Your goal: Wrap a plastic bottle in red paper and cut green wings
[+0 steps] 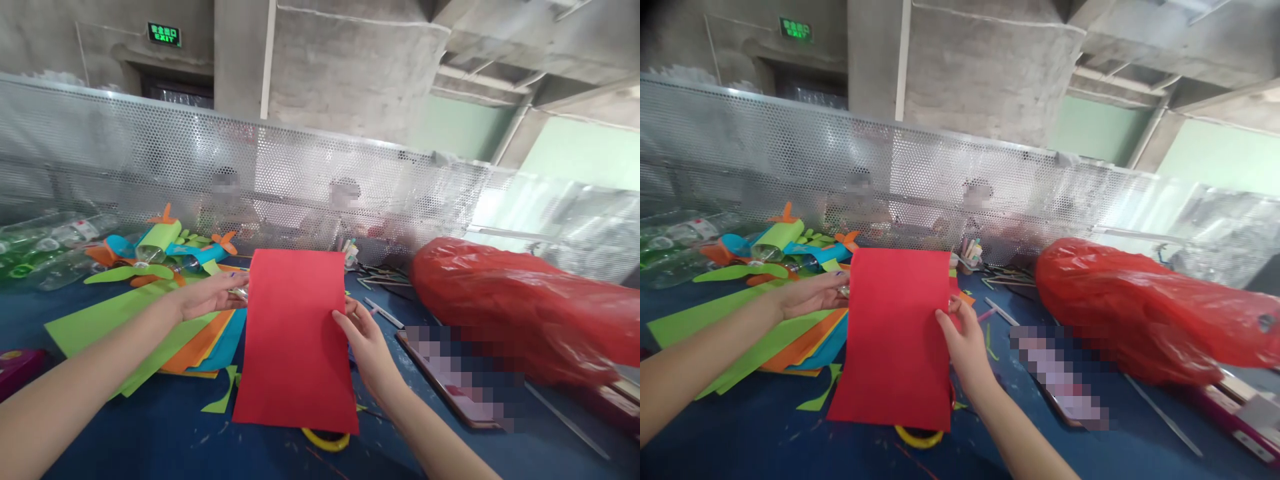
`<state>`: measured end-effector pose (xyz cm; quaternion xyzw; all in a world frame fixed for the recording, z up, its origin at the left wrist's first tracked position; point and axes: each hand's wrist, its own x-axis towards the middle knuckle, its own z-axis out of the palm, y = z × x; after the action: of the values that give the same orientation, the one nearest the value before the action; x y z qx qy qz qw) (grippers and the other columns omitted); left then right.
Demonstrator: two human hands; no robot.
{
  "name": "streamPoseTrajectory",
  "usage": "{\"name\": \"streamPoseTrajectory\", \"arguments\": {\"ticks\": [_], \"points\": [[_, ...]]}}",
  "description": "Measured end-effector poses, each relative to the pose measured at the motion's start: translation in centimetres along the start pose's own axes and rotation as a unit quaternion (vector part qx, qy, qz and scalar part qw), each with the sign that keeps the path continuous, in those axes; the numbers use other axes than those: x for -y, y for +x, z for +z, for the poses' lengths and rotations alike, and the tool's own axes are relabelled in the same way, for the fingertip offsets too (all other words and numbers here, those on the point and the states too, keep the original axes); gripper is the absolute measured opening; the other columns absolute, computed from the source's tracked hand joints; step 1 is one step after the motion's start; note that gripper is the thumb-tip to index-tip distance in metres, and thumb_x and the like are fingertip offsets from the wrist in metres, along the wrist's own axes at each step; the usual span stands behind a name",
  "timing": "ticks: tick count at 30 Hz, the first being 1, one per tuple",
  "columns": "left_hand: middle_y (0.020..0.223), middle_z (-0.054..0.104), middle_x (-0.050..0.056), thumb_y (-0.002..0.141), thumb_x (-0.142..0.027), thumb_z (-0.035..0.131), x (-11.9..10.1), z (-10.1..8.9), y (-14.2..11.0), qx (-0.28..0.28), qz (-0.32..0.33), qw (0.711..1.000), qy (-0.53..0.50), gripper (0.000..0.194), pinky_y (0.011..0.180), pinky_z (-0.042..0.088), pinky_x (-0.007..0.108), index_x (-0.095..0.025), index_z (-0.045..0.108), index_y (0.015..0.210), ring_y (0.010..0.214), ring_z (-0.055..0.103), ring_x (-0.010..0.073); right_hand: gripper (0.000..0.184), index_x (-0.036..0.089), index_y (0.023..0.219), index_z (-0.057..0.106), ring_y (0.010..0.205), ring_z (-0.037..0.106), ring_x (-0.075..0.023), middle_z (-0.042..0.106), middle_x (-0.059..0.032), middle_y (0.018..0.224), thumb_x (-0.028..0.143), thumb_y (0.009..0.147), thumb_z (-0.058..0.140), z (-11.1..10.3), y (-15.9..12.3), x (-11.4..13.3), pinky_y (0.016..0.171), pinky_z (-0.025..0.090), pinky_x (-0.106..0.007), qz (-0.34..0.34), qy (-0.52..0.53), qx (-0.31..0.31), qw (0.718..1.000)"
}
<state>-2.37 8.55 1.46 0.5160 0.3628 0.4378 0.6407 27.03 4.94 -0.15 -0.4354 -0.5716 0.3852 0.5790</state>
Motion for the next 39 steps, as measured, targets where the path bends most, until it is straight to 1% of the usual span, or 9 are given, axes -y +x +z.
{"name": "streamPoseTrajectory", "arguments": {"ticks": [3, 6, 11, 16, 21, 26, 31, 35, 39], "points": [[0.092, 0.071, 0.002, 0.079, -0.041, 0.071, 0.7, 1.2, -0.1, -0.013, 0.018, 0.999, -0.041, 0.030, 0.085, 0.050, 0.026, -0.021, 0.065, 0.101, 0.082, 0.066, 0.0138, 0.036, 0.024, 0.074, 0.043, 0.070, 0.061, -0.0188, 0.065, -0.0006, 0.080, 0.048, 0.071, 0.070, 0.0, -0.2, 0.3, 0.061, 0.048, -0.028, 0.067, 0.094, 0.048, 0.992], [0.088, 0.071, 0.001, 0.078, -0.056, 0.064, 1.9, 2.7, -0.3, -0.015, 0.030, 0.997, -0.069, 0.042, 0.079, 0.052, 0.029, -0.026, 0.060, 0.107, 0.080, 0.067, 0.0161, 0.035, 0.024, 0.074, 0.041, 0.069, 0.060, -0.0176, 0.064, 0.0014, 0.081, 0.044, 0.071, 0.070, 0.1, -0.3, 0.2, 0.061, 0.048, -0.026, 0.080, 0.124, 0.036, 0.988], [0.106, 0.071, 0.003, 0.071, -0.055, 0.072, 3.5, 5.7, -0.6, -0.042, 0.010, 0.996, -0.080, 0.055, 0.072, 0.054, 0.034, -0.031, 0.053, 0.117, 0.089, 0.068, 0.0241, 0.029, 0.025, 0.074, 0.041, 0.056, 0.053, -0.0155, 0.054, 0.0052, 0.065, 0.044, 0.073, 0.063, -0.1, -0.1, -0.5, 0.052, 0.043, -0.025, 0.092, 0.096, -0.032, 0.991], [0.117, 0.068, 0.002, 0.075, -0.060, 0.062, 3.7, 7.6, -0.5, -0.111, 0.022, 0.991, -0.067, 0.055, 0.073, 0.054, 0.037, -0.031, 0.051, 0.121, 0.106, 0.063, 0.0291, 0.026, 0.025, 0.074, 0.041, 0.055, 0.052, -0.0158, 0.055, 0.0046, 0.063, 0.043, 0.074, 0.059, -0.3, 0.0, -0.6, 0.050, 0.041, -0.025, 0.068, 0.035, -0.061, 0.995], [0.107, 0.069, -0.002, 0.073, -0.048, 0.071, 3.6, 8.0, -0.9, -0.108, 0.101, 0.984, -0.099, 0.051, 0.072, 0.055, 0.031, -0.032, 0.048, 0.115, 0.090, 0.068, 0.0196, 0.023, 0.025, 0.073, 0.039, 0.052, 0.047, -0.0140, 0.051, 0.0064, 0.058, 0.036, 0.073, 0.059, -0.3, 0.1, -0.7, 0.049, 0.038, -0.024, 0.074, 0.041, -0.050, 0.995], [0.098, 0.069, -0.003, 0.074, -0.028, 0.075, 3.3, 8.0, -1.2, -0.065, 0.113, 0.981, -0.144, 0.059, 0.071, 0.055, 0.026, -0.033, 0.042, 0.123, 0.078, 0.068, 0.0135, 0.023, 0.024, 0.071, 0.038, 0.050, 0.042, -0.0118, 0.047, 0.0070, 0.058, 0.035, 0.073, 0.058, -0.6, 0.3, -0.2, 0.047, 0.035, -0.023, 0.084, 0.054, -0.039, 0.994], [0.100, 0.069, -0.002, 0.083, -0.034, 0.068, 3.2, 7.4, -1.2, -0.021, 0.115, 0.983, -0.142, 0.044, 0.069, 0.055, 0.027, -0.032, 0.045, 0.120, 0.077, 0.068, 0.0142, 0.026, 0.024, 0.071, 0.038, 0.051, 0.043, -0.0115, 0.047, 0.0064, 0.060, 0.037, 0.072, 0.061, -0.8, 0.3, 0.2, 0.046, 0.035, -0.022, 0.077, 0.069, -0.037, 0.994], [0.106, 0.069, 0.000, 0.074, -0.036, 0.076, 3.1, 7.1, -1.4, 0.010, 0.113, 0.984, -0.135, 0.056, 0.075, 0.055, 0.027, -0.032, 0.046, 0.121, 0.085, 0.069, 0.0172, 0.029, 0.026, 0.085, 0.038, 0.057, 0.053, -0.0151, 0.056, 0.0038, 0.072, 0.037, 0.072, 0.062, -1.0, 0.6, 0.1, 0.049, 0.041, -0.025, 0.045, 0.060, -0.045, 0.996], [0.107, 0.068, -0.001, 0.070, -0.026, 0.080, 2.9, 7.5, -1.8, 0.003, 0.122, 0.986, -0.109, 0.064, 0.081, 0.054, 0.030, -0.035, 0.046, 0.123, 0.093, 0.067, 0.0190, 0.040, 0.029, 0.108, 0.037, 0.077, 0.062, -0.0198, 0.060, -0.0002, 0.090, 0.033, 0.075, 0.060, -1.4, 1.1, -0.3, 0.064, 0.050, -0.030, -0.044, -0.004, -0.029, 0.999]]}}
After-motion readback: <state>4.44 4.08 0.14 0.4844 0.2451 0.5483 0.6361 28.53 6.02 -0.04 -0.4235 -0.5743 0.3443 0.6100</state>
